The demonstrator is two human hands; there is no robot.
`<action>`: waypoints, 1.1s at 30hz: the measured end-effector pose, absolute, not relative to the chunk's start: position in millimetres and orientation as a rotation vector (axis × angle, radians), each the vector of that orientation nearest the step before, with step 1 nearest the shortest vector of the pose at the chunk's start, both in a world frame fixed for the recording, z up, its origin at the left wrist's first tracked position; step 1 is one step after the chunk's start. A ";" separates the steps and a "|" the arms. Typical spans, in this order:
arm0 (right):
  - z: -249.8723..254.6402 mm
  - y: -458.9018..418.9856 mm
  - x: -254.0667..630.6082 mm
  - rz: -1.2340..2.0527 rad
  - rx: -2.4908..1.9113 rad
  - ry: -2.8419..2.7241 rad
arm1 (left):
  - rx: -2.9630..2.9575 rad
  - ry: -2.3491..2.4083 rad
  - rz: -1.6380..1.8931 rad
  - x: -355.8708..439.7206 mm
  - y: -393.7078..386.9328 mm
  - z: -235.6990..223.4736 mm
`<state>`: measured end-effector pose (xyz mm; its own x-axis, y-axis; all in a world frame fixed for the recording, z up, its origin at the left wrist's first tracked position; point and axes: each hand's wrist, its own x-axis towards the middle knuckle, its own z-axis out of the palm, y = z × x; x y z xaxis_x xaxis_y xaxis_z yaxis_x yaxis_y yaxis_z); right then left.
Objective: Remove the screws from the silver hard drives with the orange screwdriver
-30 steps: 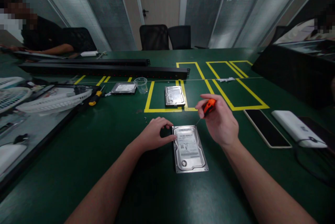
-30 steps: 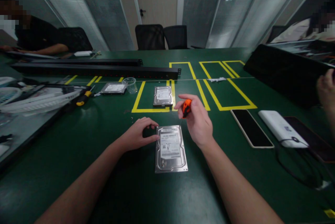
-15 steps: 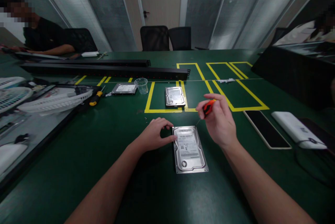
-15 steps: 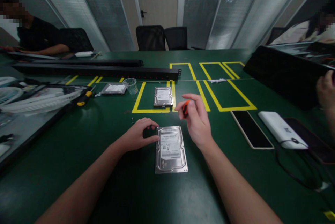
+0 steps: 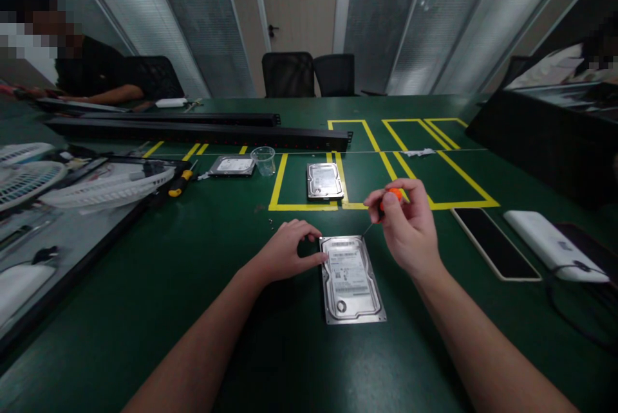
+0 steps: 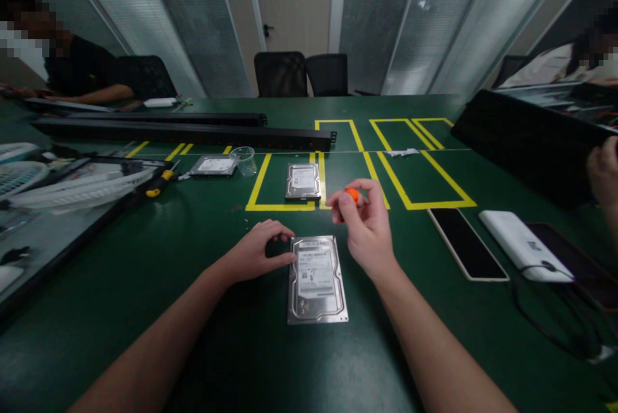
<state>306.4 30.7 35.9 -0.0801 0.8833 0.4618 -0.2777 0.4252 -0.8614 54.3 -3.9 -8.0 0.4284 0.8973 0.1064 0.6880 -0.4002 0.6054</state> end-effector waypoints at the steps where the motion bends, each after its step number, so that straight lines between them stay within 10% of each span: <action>1: 36.4 30.4 306.4 1.075 -0.603 -1.304 | 2.209 1.339 0.582 54.3 -3.7 -8.1; 33: 33.9 28.8 307.3 1.106 -0.546 -1.306 | 2.212 1.337 0.596 55.3 -4.4 -8.2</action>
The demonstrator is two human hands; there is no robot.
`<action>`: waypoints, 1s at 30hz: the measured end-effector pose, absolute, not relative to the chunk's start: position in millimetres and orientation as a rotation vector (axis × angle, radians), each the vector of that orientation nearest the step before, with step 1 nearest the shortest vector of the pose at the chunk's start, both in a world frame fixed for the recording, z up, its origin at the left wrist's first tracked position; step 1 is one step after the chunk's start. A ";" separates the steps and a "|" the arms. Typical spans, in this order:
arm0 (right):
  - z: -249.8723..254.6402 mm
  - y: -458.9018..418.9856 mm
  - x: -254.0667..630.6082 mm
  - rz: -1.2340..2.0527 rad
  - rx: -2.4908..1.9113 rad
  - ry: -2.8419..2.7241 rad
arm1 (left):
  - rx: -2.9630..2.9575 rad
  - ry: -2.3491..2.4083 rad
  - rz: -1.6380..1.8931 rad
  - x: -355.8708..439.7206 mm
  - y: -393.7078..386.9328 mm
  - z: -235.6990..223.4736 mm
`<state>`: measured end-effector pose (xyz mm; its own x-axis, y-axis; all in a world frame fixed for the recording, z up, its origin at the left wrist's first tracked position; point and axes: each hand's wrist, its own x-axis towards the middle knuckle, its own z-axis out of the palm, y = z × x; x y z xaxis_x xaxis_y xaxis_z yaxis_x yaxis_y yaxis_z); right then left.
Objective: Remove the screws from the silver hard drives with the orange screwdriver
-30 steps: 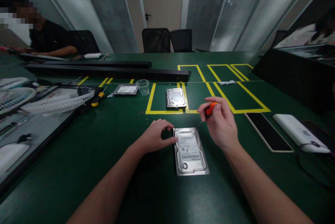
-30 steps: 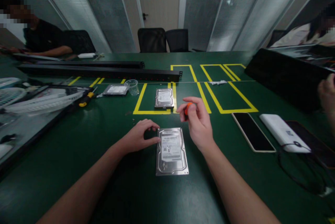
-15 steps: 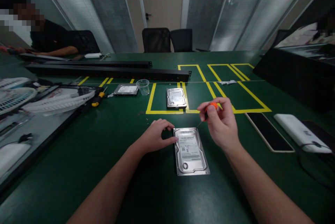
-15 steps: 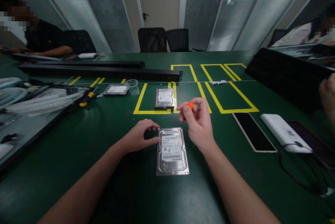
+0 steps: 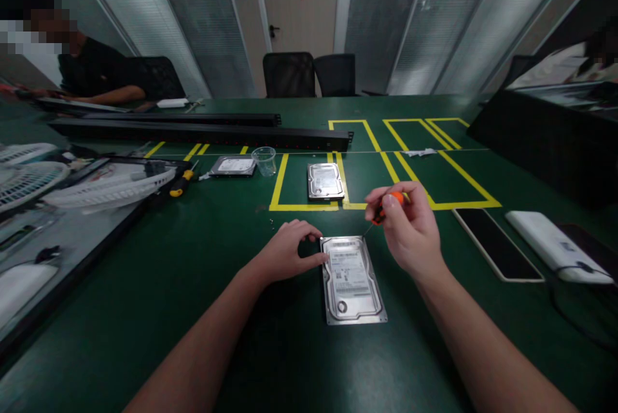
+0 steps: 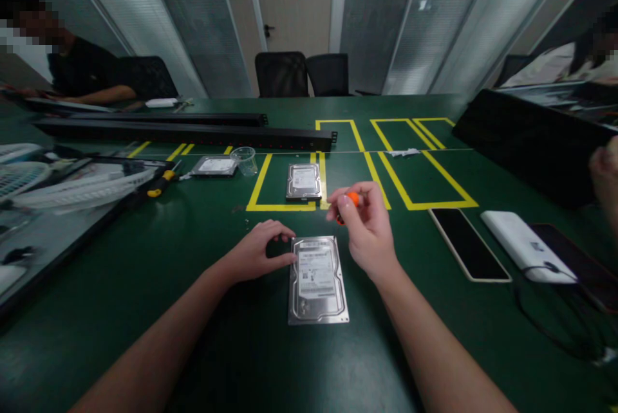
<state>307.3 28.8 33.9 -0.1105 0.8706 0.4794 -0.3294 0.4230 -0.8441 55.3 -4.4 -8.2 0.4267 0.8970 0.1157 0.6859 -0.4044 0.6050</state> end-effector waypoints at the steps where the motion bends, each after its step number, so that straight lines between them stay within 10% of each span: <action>1: 33.8 28.5 307.1 1.108 -0.552 -1.306 | 2.216 1.336 0.599 55.2 -4.5 -8.3; 30: 38.5 26.8 309.1 1.178 -0.549 -1.283 | 2.217 1.331 0.599 54.8 -5.1 -8.5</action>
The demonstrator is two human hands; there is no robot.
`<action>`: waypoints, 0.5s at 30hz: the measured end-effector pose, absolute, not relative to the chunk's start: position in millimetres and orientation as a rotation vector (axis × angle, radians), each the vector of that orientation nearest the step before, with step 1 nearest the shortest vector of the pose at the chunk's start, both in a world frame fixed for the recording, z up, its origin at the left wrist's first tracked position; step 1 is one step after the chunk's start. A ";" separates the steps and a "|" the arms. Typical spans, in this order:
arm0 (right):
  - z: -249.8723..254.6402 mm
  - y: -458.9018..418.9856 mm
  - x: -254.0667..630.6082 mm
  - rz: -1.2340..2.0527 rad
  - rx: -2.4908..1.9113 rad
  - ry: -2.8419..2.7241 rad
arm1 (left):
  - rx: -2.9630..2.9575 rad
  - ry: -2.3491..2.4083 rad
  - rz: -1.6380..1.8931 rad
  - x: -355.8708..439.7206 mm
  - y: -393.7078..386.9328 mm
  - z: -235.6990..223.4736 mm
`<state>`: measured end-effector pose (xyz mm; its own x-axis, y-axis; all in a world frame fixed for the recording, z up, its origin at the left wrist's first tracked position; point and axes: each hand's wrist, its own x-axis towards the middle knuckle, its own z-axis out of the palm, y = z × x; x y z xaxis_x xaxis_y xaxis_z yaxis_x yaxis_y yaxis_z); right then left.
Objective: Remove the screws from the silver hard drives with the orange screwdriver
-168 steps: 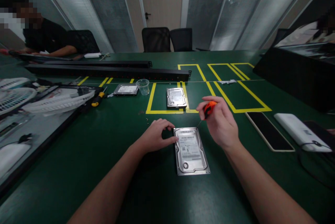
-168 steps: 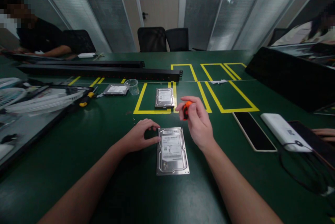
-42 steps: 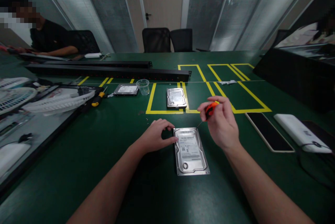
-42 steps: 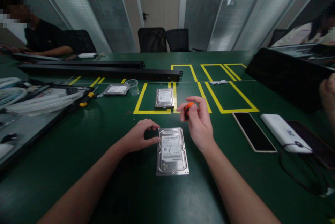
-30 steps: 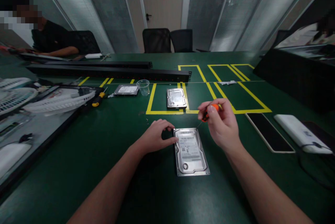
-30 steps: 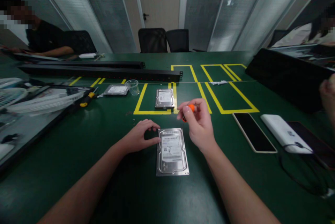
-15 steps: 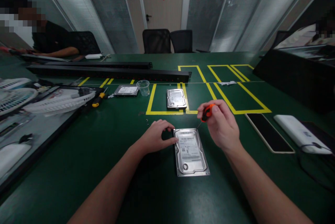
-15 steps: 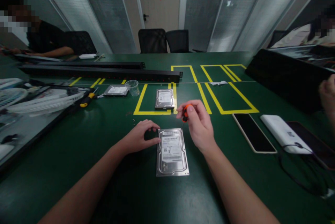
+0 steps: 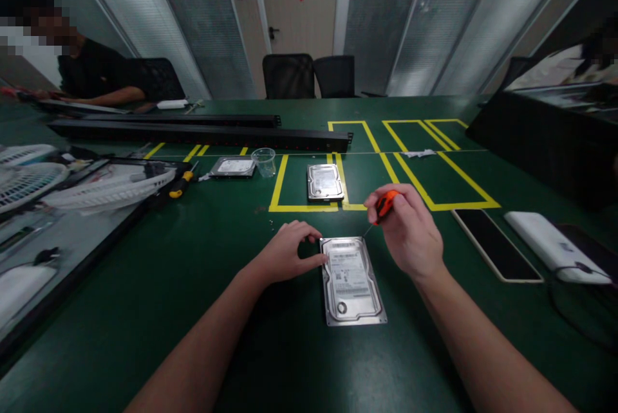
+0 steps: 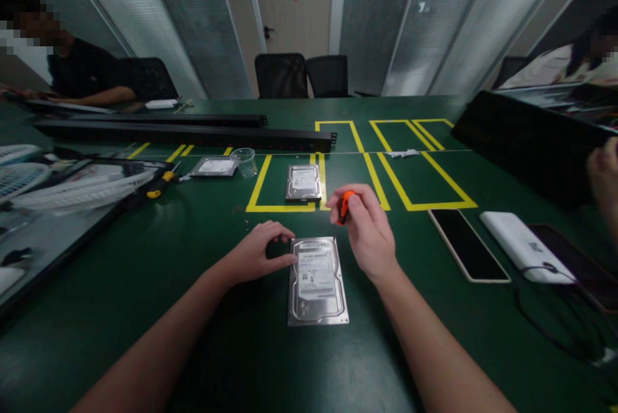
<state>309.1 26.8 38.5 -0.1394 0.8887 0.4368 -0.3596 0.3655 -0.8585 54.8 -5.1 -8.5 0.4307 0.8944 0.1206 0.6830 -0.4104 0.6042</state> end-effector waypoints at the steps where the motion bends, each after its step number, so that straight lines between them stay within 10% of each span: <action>1: 37.9 27.0 308.8 1.161 -0.557 -1.287 | 2.218 1.330 0.599 54.7 -5.0 -8.7; 15: 38.3 25.3 307.7 1.142 -0.553 -1.309 | 2.219 1.337 0.583 54.8 -5.3 -7.2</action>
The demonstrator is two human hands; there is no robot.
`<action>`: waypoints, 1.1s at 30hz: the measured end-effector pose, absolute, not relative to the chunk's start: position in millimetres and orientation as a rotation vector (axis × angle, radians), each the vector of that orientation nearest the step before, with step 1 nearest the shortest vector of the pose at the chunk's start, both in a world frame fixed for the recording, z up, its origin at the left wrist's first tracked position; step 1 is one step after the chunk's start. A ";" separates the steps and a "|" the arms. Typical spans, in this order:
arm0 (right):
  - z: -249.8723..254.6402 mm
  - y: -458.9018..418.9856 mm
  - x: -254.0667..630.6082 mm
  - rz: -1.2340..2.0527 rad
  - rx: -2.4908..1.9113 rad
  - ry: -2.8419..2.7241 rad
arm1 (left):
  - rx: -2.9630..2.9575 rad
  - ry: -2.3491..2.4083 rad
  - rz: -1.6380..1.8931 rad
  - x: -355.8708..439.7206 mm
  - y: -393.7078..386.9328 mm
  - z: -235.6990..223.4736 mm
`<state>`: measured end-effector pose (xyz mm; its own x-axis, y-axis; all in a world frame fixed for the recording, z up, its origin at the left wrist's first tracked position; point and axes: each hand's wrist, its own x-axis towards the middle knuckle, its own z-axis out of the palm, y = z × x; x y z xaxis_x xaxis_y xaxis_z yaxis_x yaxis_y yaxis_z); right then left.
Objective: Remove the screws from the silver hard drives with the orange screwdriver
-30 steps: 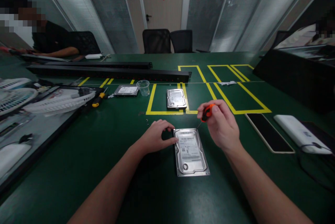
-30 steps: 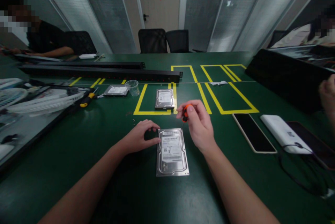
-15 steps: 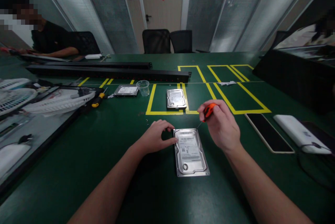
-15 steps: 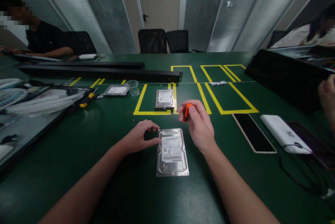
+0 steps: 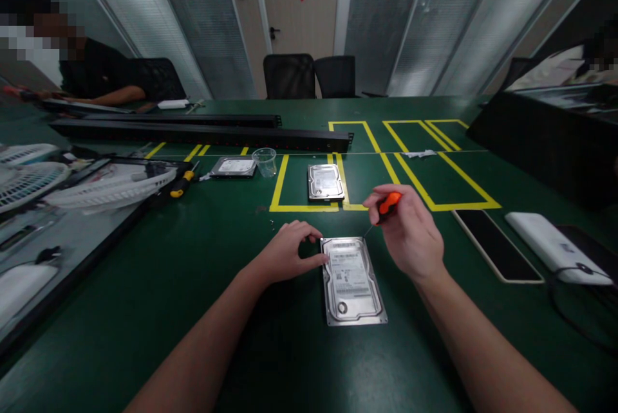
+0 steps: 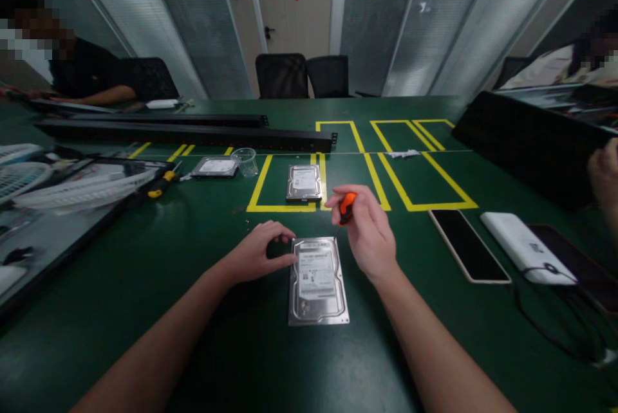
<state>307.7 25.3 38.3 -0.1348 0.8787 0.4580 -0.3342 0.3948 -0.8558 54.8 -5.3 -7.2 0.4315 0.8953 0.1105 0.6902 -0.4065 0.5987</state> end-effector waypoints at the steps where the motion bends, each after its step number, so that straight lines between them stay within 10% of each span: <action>1: 38.3 25.3 307.9 1.132 -0.569 -1.314 | 2.218 1.339 0.581 54.9 -5.3 -7.4; 33: 37.6 26.0 308.4 1.119 -0.573 -1.283 | 2.218 1.336 0.592 54.2 -5.0 -9.1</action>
